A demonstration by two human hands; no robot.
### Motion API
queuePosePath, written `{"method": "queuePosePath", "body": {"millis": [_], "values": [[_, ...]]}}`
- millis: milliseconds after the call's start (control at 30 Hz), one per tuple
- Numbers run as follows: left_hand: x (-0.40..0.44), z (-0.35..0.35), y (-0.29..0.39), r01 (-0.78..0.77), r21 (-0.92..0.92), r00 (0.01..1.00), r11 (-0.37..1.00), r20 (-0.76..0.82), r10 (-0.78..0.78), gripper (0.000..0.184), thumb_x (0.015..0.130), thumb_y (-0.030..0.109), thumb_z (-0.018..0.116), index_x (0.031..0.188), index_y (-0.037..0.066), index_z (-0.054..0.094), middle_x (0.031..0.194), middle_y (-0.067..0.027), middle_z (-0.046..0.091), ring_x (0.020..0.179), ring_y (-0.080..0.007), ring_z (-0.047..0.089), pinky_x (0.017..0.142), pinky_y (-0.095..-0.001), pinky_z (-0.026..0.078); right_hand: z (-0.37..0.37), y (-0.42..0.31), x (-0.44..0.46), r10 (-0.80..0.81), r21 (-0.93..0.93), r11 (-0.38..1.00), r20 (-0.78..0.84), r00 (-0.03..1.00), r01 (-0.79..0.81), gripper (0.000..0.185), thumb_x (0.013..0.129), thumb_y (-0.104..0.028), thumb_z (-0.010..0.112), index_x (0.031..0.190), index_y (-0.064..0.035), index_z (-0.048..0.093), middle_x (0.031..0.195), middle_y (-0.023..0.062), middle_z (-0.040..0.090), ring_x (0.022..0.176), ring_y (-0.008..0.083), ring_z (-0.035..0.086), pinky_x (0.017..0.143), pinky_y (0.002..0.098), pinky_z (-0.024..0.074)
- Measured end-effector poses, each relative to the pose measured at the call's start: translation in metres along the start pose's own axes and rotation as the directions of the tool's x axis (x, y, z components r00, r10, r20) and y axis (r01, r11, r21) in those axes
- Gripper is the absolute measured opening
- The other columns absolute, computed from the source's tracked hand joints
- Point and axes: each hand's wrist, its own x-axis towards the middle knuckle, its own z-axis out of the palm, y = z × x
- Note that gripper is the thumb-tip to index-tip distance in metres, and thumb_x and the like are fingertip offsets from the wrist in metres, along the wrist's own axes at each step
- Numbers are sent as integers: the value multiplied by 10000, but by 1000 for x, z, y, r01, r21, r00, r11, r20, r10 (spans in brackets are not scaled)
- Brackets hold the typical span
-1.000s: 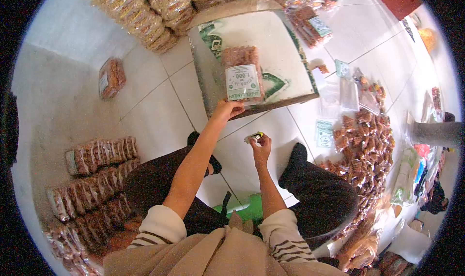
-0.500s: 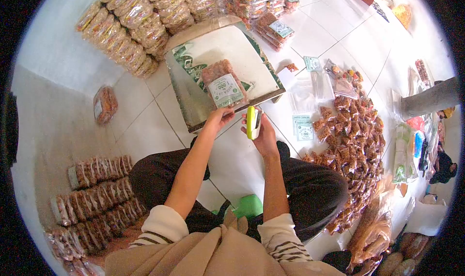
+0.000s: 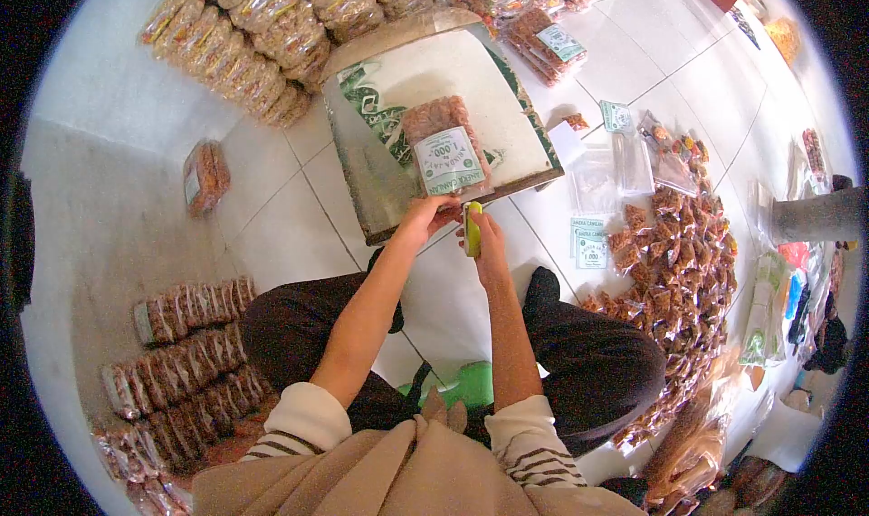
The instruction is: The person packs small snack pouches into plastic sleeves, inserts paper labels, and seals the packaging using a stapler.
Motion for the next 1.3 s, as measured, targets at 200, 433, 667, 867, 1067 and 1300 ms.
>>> {"method": "queuePosePath", "body": {"millis": [200, 433, 667, 867, 1067, 1300], "values": [[-10, 4, 8, 5, 63, 999, 998, -41, -3, 168, 717, 50, 614, 866, -21, 579, 775, -90, 598, 699, -175, 590, 669, -271, 512, 6, -11, 4, 126, -112, 986, -7, 992, -126, 413, 839, -435, 496, 998, -55, 523, 884, 49, 574, 701, 140, 512, 598, 277, 437], [1, -3, 6, -13, 156, 999, 988, -35, 18, 188, 704, 78, 638, 864, -10, 592, 771, -81, 601, 672, -164, 587, 646, -246, 498, 9, -4, 11, 156, -68, 985, -48, 987, -159, 410, 813, -450, 540, 953, -65, 553, 830, 25, 566, 721, 120, 507, 595, 273, 428], [6, -5, 7, -25, 237, 993, 971, -110, 52, 179, 705, 62, 629, 873, 10, 599, 780, -69, 603, 643, -147, 566, 611, -246, 481, 14, -4, 14, 117, -41, 992, -102, 988, -122, 449, 772, -433, 598, 963, -29, 561, 820, 46, 539, 743, 139, 507, 616, 287, 430], [3, -2, 7, -79, 203, 993, 976, -65, 94, 187, 718, 69, 624, 890, 1, 600, 797, -65, 608, 664, -141, 568, 615, -244, 477, 10, 0, 25, 113, 24, 994, -86, 990, -111, 424, 745, -373, 657, 913, 6, 565, 785, 58, 536, 656, 143, 513, 572, 271, 437], [9, -4, 3, -63, 311, 993, 948, -80, 92, 185, 737, 84, 610, 896, -10, 601, 800, -72, 613, 672, -152, 576, 603, -250, 467, 16, -6, 28, 118, -35, 992, -147, 982, -124, 401, 749, -334, 663, 885, 33, 575, 767, 60, 551, 636, 141, 521, 569, 262, 439], [-10, 3, -4, -33, 7, 999, 999, 7, 33, 227, 742, 111, 643, 947, 42, 573, 856, -39, 586, 732, -144, 567, 616, -262, 452, 24, -5, 24, 101, 5, 995, -242, 965, -103, 303, 763, -246, 647, 903, 18, 599, 786, 47, 566, 643, 132, 523, 572, 253, 432]]}}
